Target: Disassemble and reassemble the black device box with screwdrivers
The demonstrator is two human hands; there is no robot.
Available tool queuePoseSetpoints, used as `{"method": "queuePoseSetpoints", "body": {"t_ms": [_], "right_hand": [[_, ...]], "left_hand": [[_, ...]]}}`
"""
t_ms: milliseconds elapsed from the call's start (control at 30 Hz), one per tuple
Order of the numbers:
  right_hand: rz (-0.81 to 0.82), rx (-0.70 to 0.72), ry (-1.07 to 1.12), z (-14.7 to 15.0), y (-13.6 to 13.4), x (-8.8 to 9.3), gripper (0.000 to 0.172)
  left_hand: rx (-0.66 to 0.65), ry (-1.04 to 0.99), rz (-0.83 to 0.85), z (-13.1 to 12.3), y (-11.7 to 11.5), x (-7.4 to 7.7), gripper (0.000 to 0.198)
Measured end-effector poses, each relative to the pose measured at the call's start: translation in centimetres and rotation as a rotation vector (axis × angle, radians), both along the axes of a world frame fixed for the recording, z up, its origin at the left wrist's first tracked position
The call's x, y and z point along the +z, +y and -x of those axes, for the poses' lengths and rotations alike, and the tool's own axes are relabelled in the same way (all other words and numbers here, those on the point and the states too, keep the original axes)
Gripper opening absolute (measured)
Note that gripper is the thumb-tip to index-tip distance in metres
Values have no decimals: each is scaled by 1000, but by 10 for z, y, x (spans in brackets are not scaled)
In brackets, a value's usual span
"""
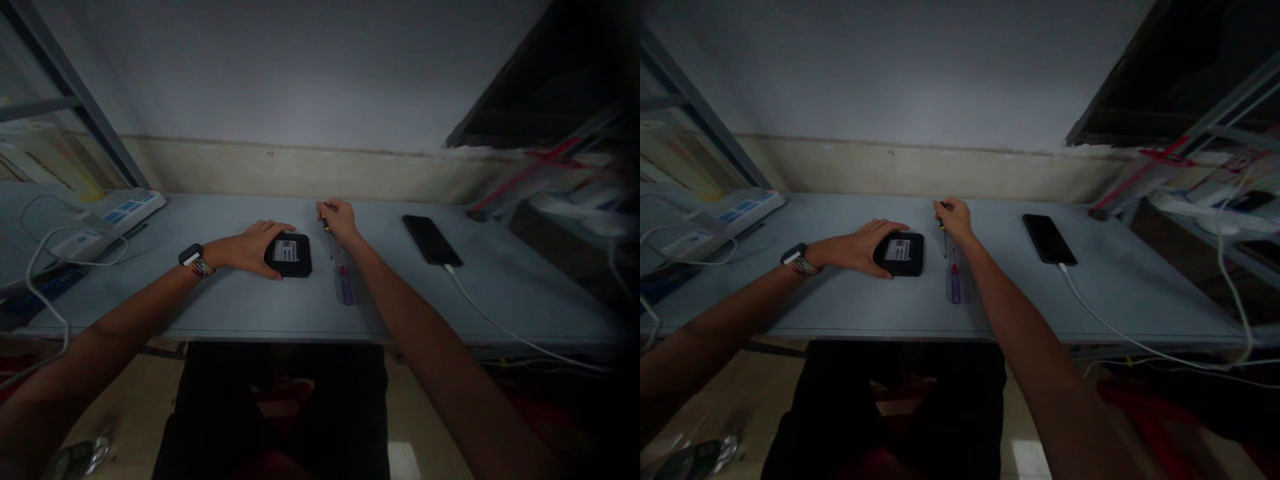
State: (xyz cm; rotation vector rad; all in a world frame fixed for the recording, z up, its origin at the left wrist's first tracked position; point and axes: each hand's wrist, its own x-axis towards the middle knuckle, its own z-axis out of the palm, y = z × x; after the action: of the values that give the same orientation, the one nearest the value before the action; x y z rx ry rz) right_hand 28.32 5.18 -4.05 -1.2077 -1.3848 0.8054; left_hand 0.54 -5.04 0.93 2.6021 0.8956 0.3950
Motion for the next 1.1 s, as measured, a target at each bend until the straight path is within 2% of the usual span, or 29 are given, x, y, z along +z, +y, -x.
{"method": "queuePoseSetpoints", "body": {"t_ms": [233,300,400,500,600,767,1100], "right_hand": [[1,15,43,1,-1,0,32],[-3,16,67,0,-1,1,33],[-1,18,116,-2,0,2,33],[11,32,177,-4,0,3,34],[21,50,236,-7,1,4,39],[34,67,313,-9,4,4,41],[96,95,418,-13,21,12,38]], "left_hand": [[31,-72,19,5,3,-8,114],[73,-112,86,8,9,-9,100],[199,-243,179,16,26,-14,64],[403,-337,133,26,49,-21,45],[579,-282,19,33,70,-24,33],[609,-220,-42,35,89,-21,45],[603,-220,-47,41,95,-19,46]]}}
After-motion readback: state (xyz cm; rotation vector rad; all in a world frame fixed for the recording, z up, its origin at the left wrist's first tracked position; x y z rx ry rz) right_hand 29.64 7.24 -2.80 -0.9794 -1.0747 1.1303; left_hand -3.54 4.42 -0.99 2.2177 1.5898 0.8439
